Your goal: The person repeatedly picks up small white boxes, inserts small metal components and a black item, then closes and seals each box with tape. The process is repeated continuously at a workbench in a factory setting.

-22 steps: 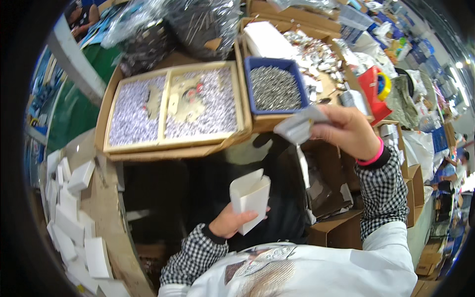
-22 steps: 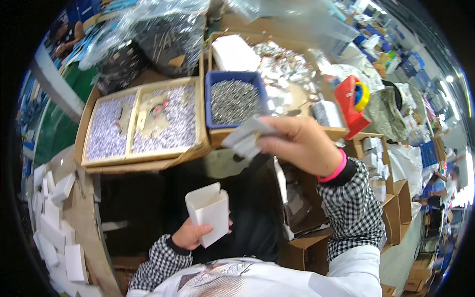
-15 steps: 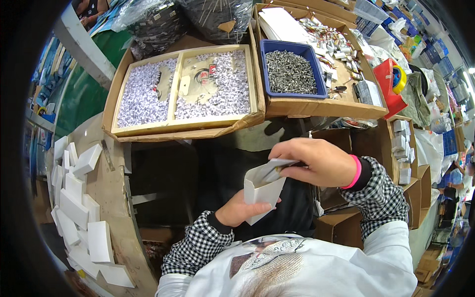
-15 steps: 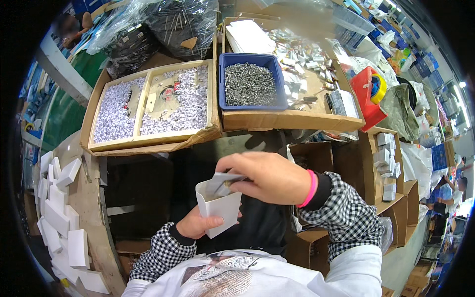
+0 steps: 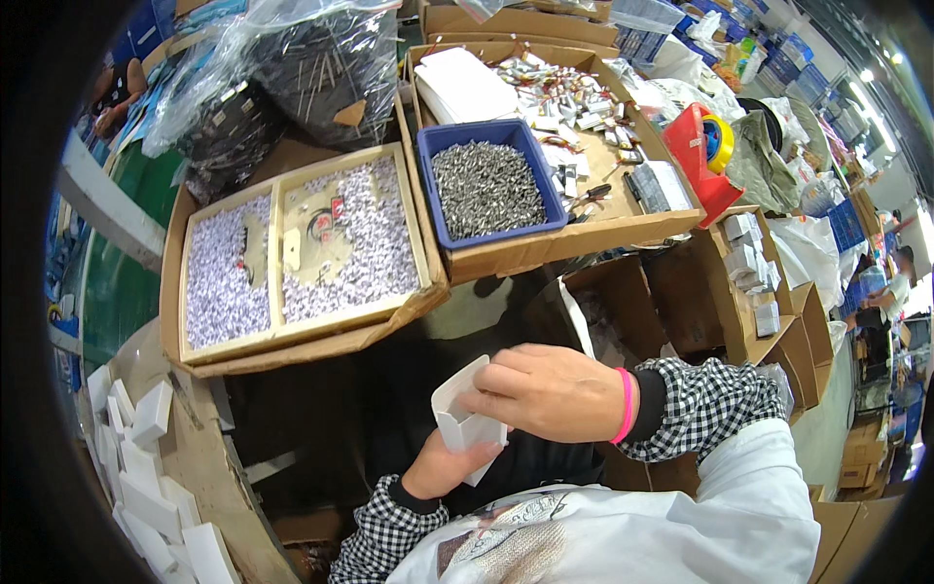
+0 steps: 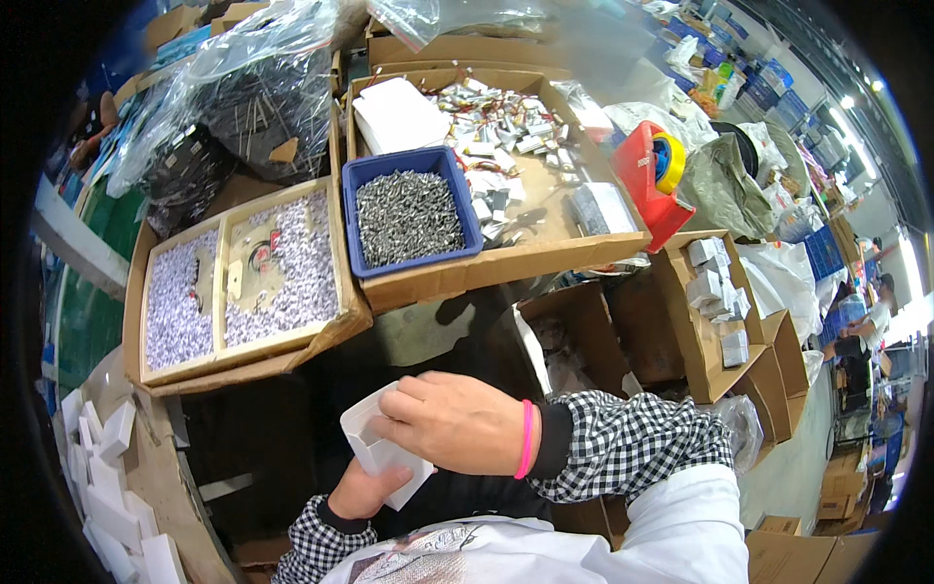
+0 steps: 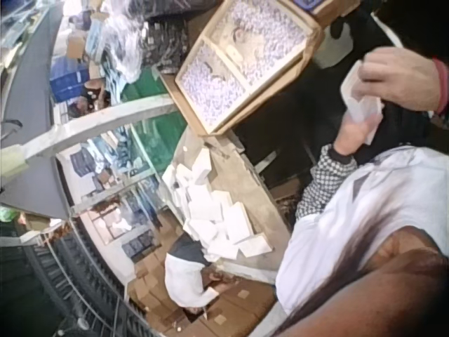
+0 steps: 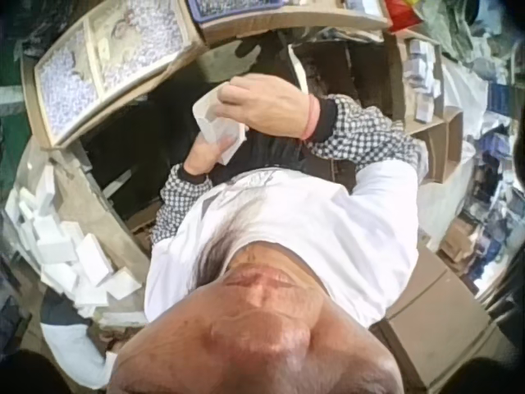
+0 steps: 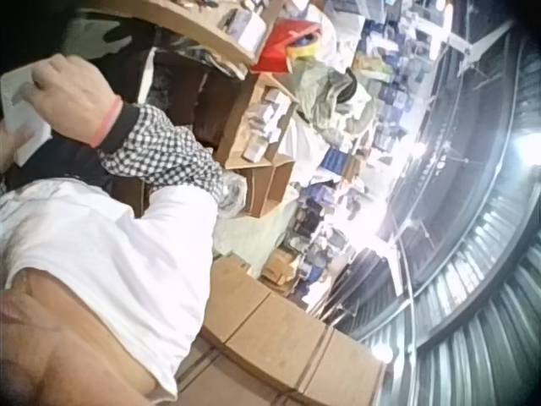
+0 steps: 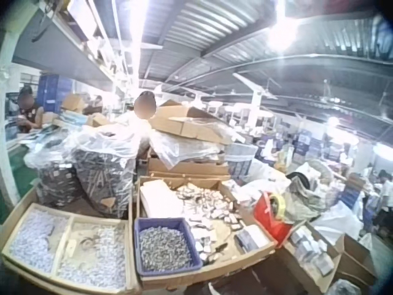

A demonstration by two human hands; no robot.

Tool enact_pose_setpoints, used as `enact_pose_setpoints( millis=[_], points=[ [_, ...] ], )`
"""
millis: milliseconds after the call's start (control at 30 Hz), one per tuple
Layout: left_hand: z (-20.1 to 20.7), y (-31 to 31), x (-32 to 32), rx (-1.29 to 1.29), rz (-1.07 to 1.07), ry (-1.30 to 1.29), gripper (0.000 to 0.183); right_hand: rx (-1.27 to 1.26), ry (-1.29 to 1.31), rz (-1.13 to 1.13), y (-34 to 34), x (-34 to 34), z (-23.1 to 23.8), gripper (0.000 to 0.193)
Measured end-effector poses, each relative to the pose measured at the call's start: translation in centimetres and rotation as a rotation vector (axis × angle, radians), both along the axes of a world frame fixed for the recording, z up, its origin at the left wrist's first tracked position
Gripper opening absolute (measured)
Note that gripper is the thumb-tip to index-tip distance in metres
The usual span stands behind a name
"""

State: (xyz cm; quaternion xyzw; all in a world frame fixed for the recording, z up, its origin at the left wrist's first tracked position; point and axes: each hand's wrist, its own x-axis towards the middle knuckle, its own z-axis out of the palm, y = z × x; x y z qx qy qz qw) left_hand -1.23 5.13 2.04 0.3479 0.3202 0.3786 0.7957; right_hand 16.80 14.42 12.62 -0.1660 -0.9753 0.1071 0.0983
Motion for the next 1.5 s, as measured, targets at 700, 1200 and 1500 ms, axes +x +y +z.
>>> enact_pose_setpoints(
  millis=[700, 1200, 1500],
  points=[
    [-0.5, 0.6, 0.1, -0.141, 0.017, -0.056, 0.072, 0.284, -0.366, -0.542, 17.3, 10.7, 1.3, 0.010],
    [0.1, 0.8, 0.3, -0.106, 0.048, -0.069, 0.073, 0.342, -0.178, -0.218, 18.0, 9.4, 1.0, 0.012],
    [0.0, 0.5, -0.3, 0.304, 0.165, 0.131, 0.077, -0.205, 0.473, -0.379, 8.4, 6.5, 5.4, 0.011]
  ],
)
